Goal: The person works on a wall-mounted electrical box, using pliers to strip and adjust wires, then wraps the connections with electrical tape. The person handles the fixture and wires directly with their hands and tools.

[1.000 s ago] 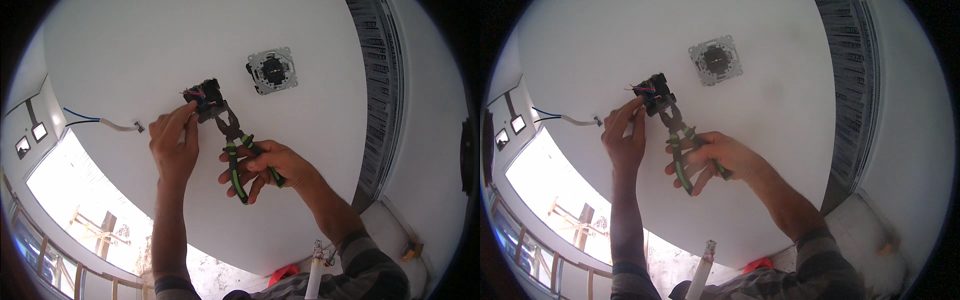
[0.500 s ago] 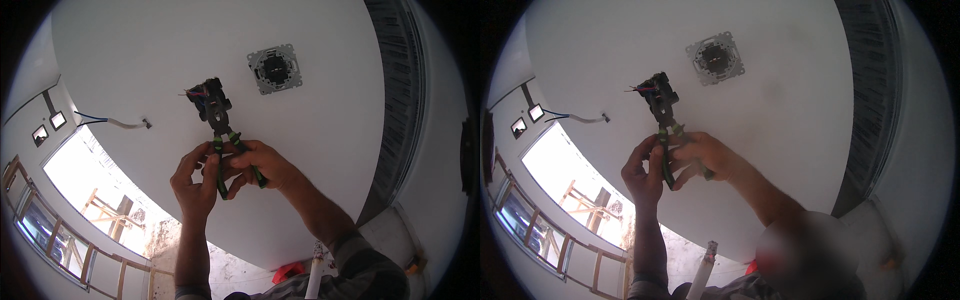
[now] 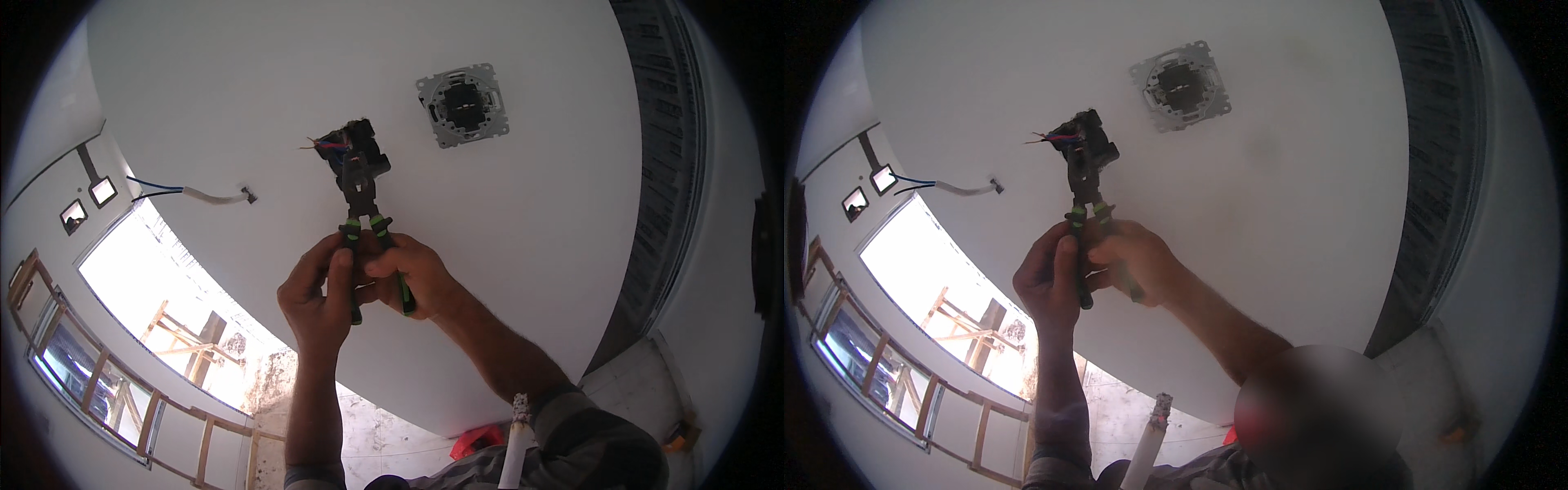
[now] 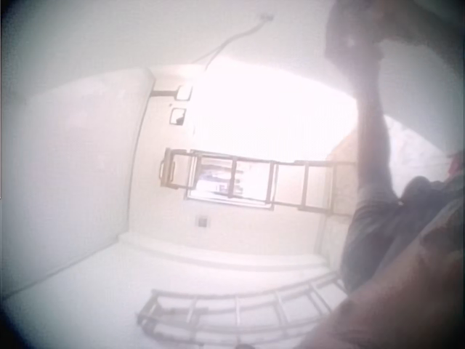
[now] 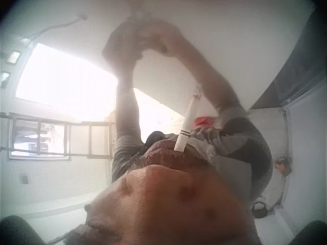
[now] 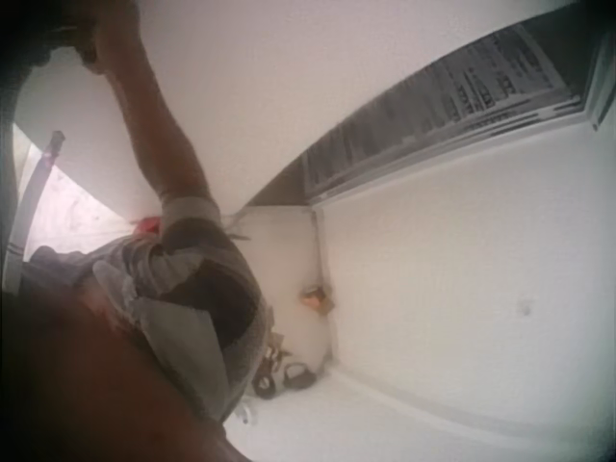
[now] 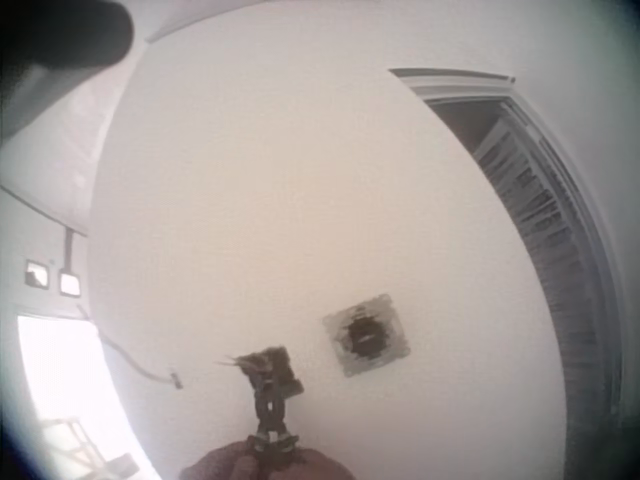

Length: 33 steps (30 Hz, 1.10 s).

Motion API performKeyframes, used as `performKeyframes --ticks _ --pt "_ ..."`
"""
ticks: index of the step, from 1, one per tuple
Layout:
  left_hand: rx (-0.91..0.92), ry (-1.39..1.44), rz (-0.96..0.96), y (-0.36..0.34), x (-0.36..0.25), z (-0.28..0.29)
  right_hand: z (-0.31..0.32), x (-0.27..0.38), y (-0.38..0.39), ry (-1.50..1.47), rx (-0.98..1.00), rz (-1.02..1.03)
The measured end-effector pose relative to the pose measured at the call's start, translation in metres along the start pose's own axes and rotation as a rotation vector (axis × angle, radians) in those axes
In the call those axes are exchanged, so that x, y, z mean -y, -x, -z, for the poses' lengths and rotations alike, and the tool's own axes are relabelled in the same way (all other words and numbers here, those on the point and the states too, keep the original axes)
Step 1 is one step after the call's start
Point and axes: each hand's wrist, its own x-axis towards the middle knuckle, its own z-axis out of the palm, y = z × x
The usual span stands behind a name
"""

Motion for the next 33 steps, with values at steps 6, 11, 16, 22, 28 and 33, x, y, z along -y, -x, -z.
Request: performKeyframes --ticks 6,11,16,22,28,33 --pt "-0.059 -0.086 -0.132 -0.001 0.006 -0.004 0.009 -0.008 -0.009 0.009 -0.082 0.024" --pt "-0.094 -0.173 -0.252 -0.002 0.013 -0.008 0.009 -0.004 -0.013 0.130 -0.118 0.018" --pt "-0.137 -0.161 -0.340 -0.001 0.028 -0.013 -0.005 0.001 -0.006 0.331 -0.199 0.054" --pt "-0.016 -0.089 -0.098 -0.001 0.010 -0.005 -0.005 0.003 -0.003 0.496 -0.215 0.079" --pt "0.130 0.055 -0.159 -0.001 0.021 0.026 -0.032 -0.004 0.008 0.182 -0.083 0.091" --pt "0.081 0.036 -0.042 -0.010 0.007 0.041 -0.040 -0.040 -0.017 0.101 -0.112 0.193"
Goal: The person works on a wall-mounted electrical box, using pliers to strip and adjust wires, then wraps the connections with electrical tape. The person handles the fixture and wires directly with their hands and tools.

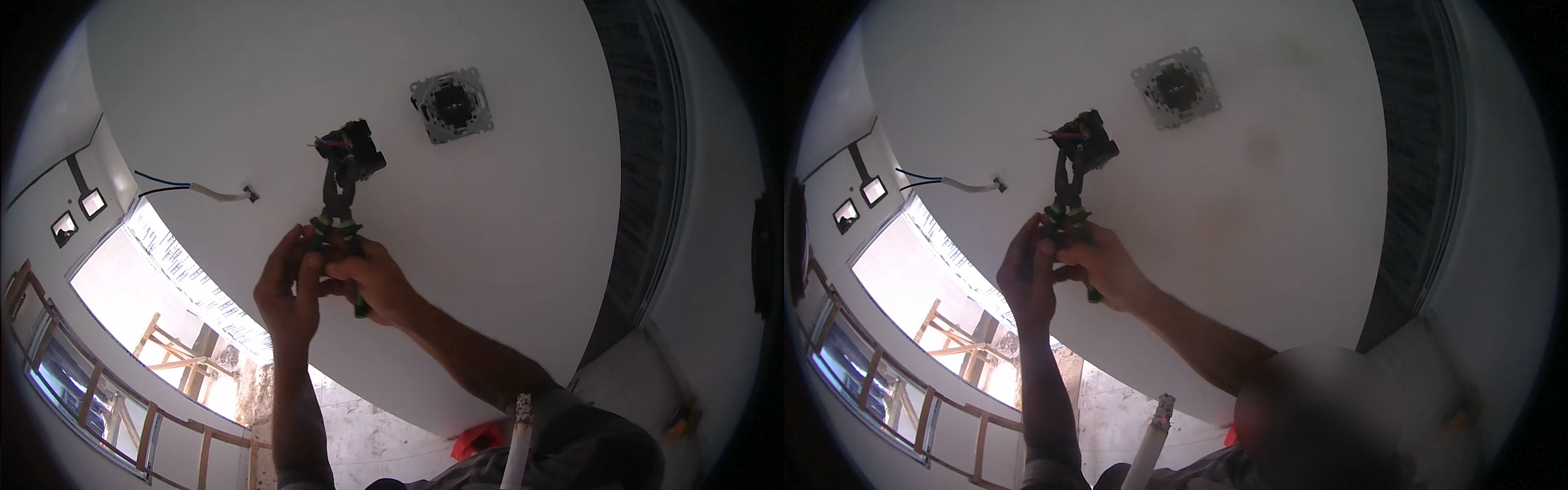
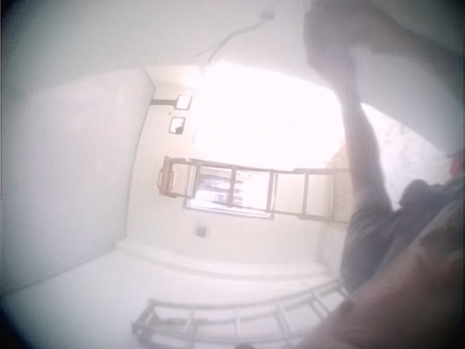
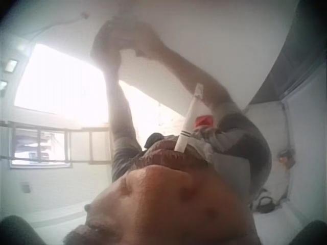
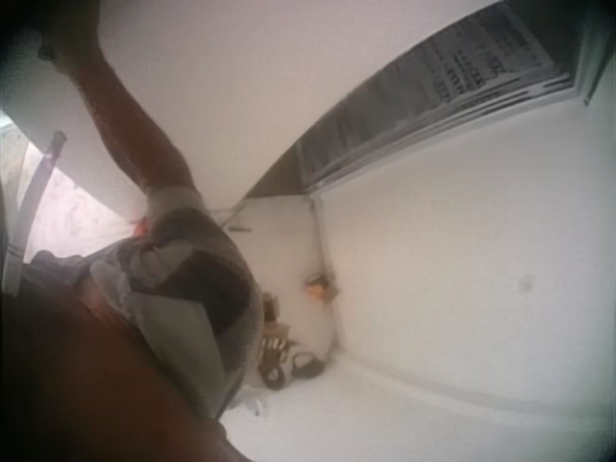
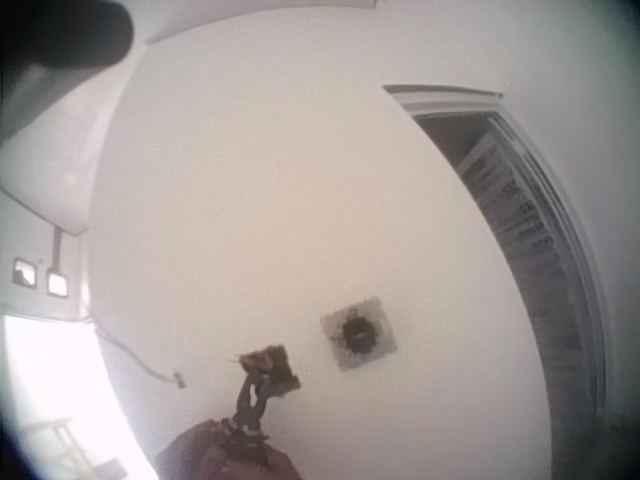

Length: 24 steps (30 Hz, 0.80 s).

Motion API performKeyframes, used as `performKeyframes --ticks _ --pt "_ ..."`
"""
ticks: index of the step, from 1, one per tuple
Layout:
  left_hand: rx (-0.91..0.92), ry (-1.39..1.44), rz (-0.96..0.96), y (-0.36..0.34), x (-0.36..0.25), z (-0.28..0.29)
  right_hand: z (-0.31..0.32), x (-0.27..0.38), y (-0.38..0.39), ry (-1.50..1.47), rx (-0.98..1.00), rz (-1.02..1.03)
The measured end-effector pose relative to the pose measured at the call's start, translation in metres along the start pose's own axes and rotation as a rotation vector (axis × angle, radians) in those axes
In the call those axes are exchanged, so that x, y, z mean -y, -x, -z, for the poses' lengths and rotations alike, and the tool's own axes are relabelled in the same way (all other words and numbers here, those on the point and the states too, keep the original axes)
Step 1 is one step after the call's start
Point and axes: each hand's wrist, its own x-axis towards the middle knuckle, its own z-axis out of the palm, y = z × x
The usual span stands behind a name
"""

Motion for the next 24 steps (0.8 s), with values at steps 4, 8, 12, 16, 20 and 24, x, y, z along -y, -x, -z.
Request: performKeyframes --ticks 4,8,12,16,20,24 --pt "0.029 -0.188 -0.114 -0.021 0.002 0.018 -0.016 -0.023 -0.017 -0.065 -0.067 0.111" --pt "0.098 -0.366 -0.200 -0.036 -0.003 0.029 -0.025 -0.030 -0.029 -0.109 -0.075 0.170" --pt "0.084 -0.331 -0.147 -0.041 0.000 0.035 -0.022 -0.040 -0.037 -0.117 -0.036 0.182" --pt "0.026 -0.286 -0.139 -0.040 -0.006 0.032 -0.024 -0.044 -0.042 -0.149 -0.001 0.236" --pt "-0.066 -0.154 -0.307 -0.033 -0.003 0.035 -0.033 -0.042 -0.043 -0.376 0.015 0.228" --pt "-0.112 -0.261 -0.333 -0.023 -0.009 0.040 -0.021 -0.034 -0.033 -0.410 0.196 0.126"
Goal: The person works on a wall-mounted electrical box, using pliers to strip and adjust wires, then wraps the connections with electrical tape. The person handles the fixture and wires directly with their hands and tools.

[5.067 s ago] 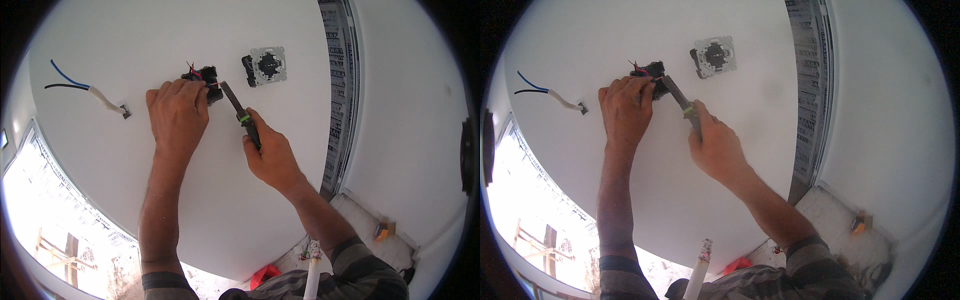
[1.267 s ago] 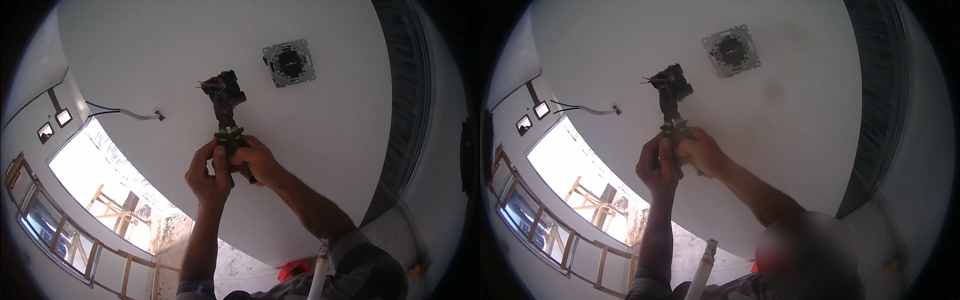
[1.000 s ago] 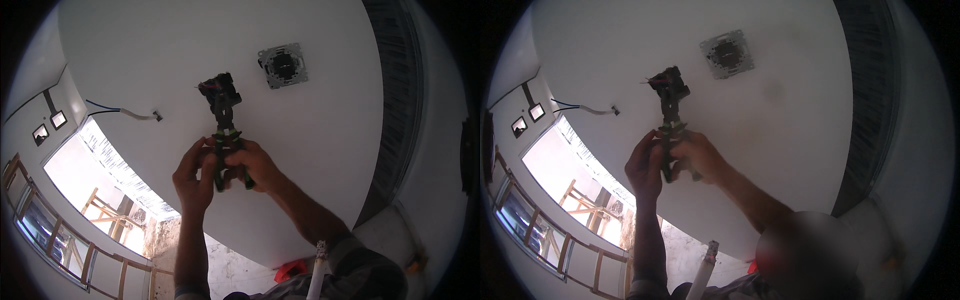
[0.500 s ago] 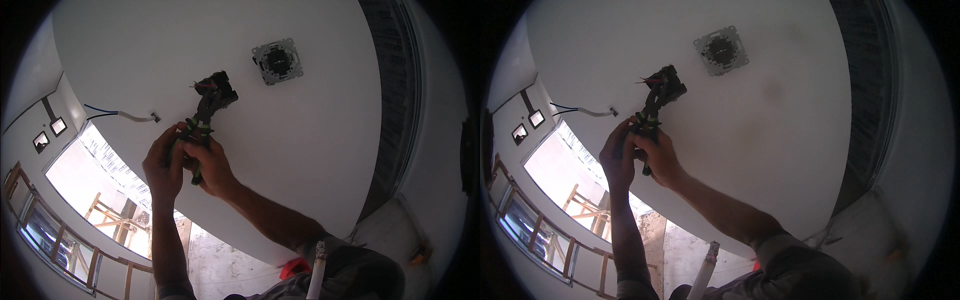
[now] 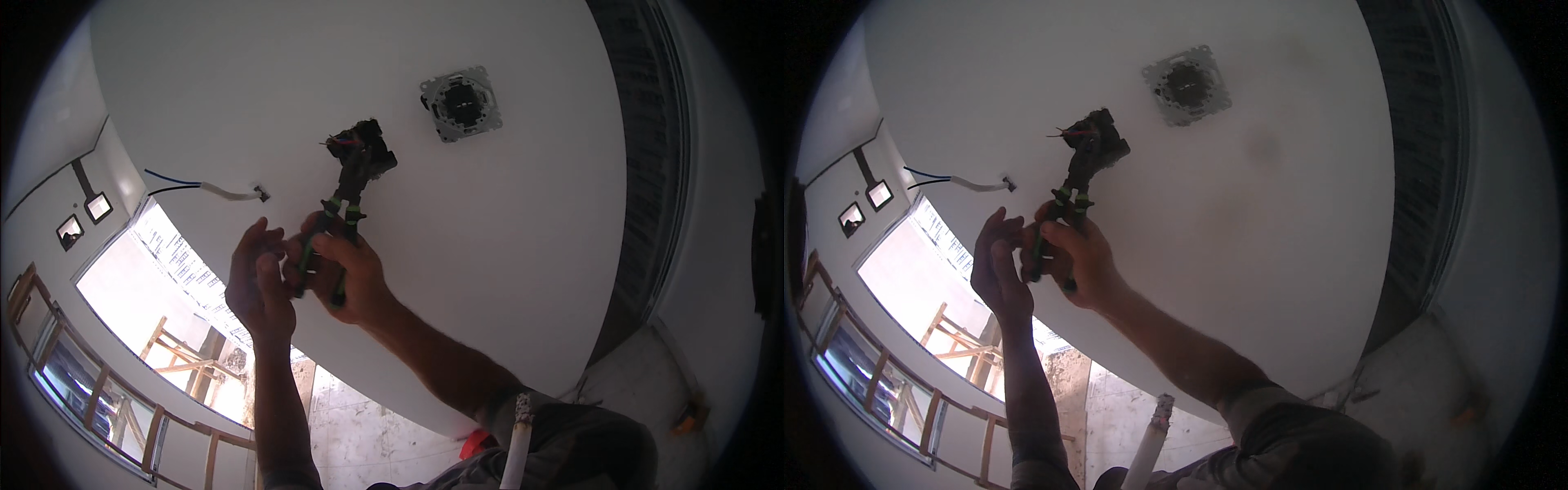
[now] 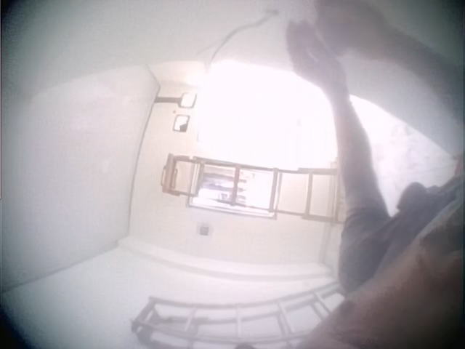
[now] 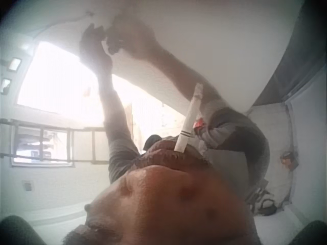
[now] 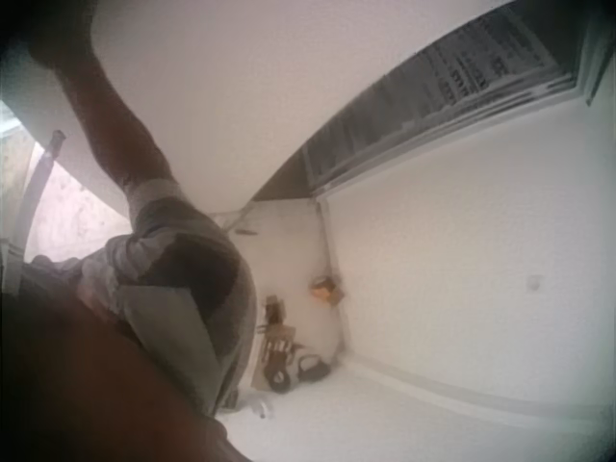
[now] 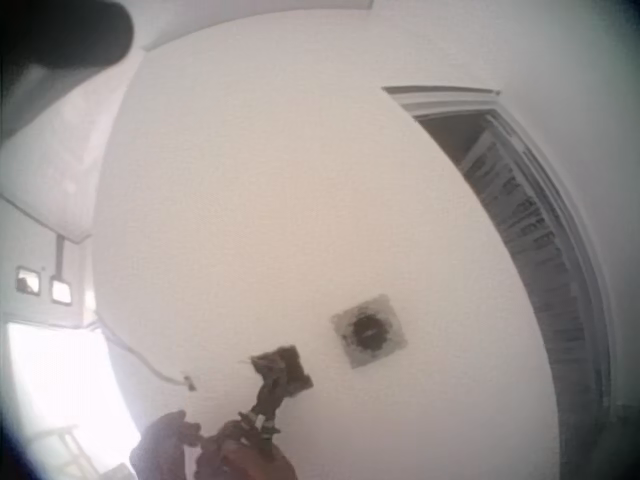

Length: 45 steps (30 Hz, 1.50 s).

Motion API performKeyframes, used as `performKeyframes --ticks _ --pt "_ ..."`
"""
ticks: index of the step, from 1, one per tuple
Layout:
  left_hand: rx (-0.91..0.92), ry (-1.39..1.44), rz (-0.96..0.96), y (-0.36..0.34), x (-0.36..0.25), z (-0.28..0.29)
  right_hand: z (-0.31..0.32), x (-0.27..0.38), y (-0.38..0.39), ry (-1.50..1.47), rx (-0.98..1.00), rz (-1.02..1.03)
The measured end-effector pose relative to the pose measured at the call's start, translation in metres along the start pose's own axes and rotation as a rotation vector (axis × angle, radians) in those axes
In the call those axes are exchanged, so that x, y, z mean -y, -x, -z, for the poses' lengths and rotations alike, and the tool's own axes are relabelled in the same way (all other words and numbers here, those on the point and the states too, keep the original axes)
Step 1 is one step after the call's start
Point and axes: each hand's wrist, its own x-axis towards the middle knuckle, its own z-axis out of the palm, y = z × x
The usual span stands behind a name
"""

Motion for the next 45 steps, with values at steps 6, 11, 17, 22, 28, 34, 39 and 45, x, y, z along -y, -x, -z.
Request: performKeyframes --ticks 6,11,17,22,28,34,39,45 --pt "0.016 -0.082 -0.016 0.018 0.006 0.016 0.011 0.048 0.025 0.312 -0.080 -0.220" --pt "0.039 -0.115 0.001 0.030 0.020 0.018 0.002 0.102 0.038 0.767 -0.181 -0.401" --pt "0.092 -0.075 0.084 0.026 0.013 -0.023 -0.009 0.133 0.037 1.179 -0.237 -0.539" --pt "0.075 0.154 0.194 0.027 0.010 -0.056 -0.043 0.141 0.035 1.066 -0.373 -0.619" --pt "0.052 0.311 0.271 0.031 -0.008 -0.079 -0.048 0.167 0.039 1.135 -0.182 -0.693" --pt "0.055 0.266 0.296 0.044 -0.003 -0.084 -0.056 0.176 0.062 1.134 -0.285 -0.700" --pt "-0.096 -0.292 -0.146 0.016 0.006 -0.082 -0.074 0.185 0.063 1.230 -0.323 -0.743" --pt "-0.075 -0.574 -0.418 -0.041 0.015 -0.090 -0.096 0.188 0.047 1.415 -0.383 -0.831"
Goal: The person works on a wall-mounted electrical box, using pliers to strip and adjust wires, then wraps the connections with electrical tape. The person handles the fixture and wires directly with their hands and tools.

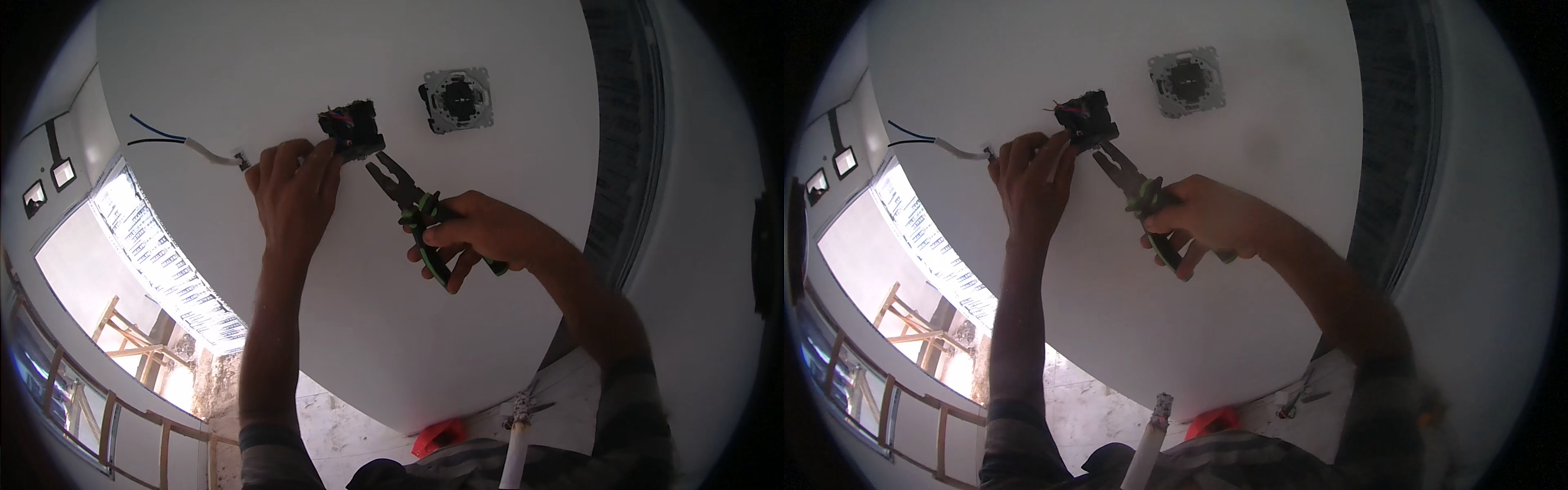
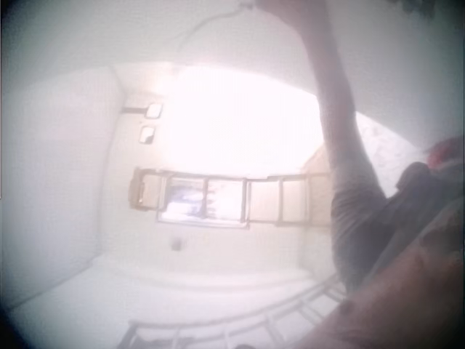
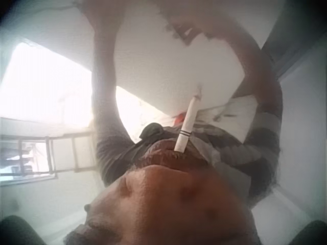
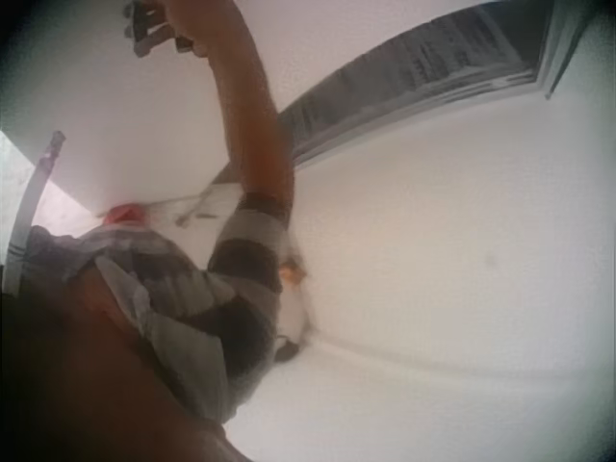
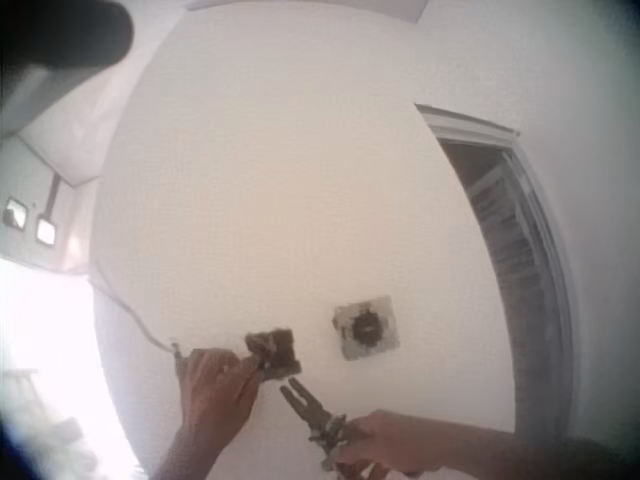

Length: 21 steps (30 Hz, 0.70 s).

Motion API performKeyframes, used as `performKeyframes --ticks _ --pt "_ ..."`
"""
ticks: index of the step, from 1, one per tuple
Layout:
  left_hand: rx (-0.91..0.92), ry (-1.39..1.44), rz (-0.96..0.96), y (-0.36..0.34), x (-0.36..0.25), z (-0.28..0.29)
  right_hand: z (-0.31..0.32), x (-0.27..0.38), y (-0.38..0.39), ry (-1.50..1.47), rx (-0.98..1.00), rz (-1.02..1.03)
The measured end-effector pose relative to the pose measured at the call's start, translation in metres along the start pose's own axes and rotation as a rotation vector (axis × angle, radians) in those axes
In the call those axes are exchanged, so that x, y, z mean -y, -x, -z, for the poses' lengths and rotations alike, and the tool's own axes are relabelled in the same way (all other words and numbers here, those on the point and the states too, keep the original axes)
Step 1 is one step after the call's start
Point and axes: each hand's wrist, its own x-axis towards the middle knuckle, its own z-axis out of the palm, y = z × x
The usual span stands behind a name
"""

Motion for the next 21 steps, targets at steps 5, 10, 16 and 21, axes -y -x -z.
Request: performKeyframes --ticks 5,10,16,21 --pt "-0.010 -0.016 -0.085 -0.009 0.001 -0.011 0.008 0.026 -0.003 0.265 -0.079 -0.111" --pt "-0.075 0.008 -0.112 -0.007 -0.002 -0.027 0.017 0.051 -0.001 0.603 -0.171 -0.273" --pt "-0.113 0.137 -0.194 -0.013 0.006 -0.027 0.008 0.091 0.007 1.062 -0.094 -0.203" --pt "-0.136 0.157 -0.164 -0.010 0.007 -0.029 -0.016 0.118 0.002 1.034 -0.321 -0.421"
